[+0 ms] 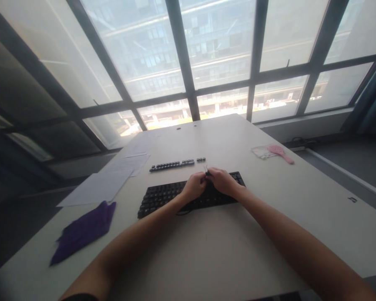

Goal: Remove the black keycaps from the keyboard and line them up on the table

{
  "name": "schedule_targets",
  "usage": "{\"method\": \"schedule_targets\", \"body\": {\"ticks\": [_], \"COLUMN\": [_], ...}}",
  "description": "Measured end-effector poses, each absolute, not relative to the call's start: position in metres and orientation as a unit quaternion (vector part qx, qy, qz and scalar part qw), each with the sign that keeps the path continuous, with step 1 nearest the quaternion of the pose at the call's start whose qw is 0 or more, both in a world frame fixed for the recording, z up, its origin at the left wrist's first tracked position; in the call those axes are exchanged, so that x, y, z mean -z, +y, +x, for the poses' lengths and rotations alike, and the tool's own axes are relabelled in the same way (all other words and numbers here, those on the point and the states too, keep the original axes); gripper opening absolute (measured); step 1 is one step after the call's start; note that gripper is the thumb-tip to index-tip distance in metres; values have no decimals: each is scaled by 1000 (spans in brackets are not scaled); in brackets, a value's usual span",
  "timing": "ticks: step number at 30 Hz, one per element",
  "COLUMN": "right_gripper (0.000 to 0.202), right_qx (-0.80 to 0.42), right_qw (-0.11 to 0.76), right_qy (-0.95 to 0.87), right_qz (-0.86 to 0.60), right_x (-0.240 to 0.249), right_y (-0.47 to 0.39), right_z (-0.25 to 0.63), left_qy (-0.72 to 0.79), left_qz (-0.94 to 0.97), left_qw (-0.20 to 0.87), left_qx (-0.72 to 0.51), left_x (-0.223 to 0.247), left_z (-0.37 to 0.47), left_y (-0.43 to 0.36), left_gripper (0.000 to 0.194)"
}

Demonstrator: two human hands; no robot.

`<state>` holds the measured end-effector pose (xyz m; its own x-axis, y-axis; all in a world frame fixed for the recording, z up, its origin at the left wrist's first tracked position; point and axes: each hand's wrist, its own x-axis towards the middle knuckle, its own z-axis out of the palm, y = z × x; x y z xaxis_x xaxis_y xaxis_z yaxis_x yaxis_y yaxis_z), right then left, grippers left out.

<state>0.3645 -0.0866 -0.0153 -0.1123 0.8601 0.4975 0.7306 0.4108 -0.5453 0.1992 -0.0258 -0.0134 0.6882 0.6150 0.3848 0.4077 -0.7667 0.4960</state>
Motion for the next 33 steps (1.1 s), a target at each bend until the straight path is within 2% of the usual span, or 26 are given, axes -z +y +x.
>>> {"method": "schedule_targets", "body": {"ticks": [3,5,8,13,19,26,33], "right_gripper": [11,11,13,15,19,17,16], "right_qx": [-59,-61,-97,-184,-235,-212,-178], "right_qw": [355,362,420,500,587,587,570], "right_qy": [-757,-750,-706,-633,-542,-582,-607], "right_qz": [-545,-551,-561,-562,-553,-521,-525], "right_x": [12,11,13,21,21,20,18], "right_y": [-91,-91,-89,-81,-77,-79,-83], "right_z": [363,362,363,369,373,370,364], "left_qy": [277,276,282,281,295,297,265], "left_qz": [903,906,909,906,908,888,858], "left_qw": [190,185,180,202,191,223,277], "left_qx": [-269,-262,-251,-243,-228,-270,-342], "left_x": [11,9,8,11,10,12,13], "left_z": [199,198,198,199,202,200,200], "left_y": [-28,-30,-31,-27,-25,-25,-26], "left_gripper": [16,14,14,24,16,25,20]}}
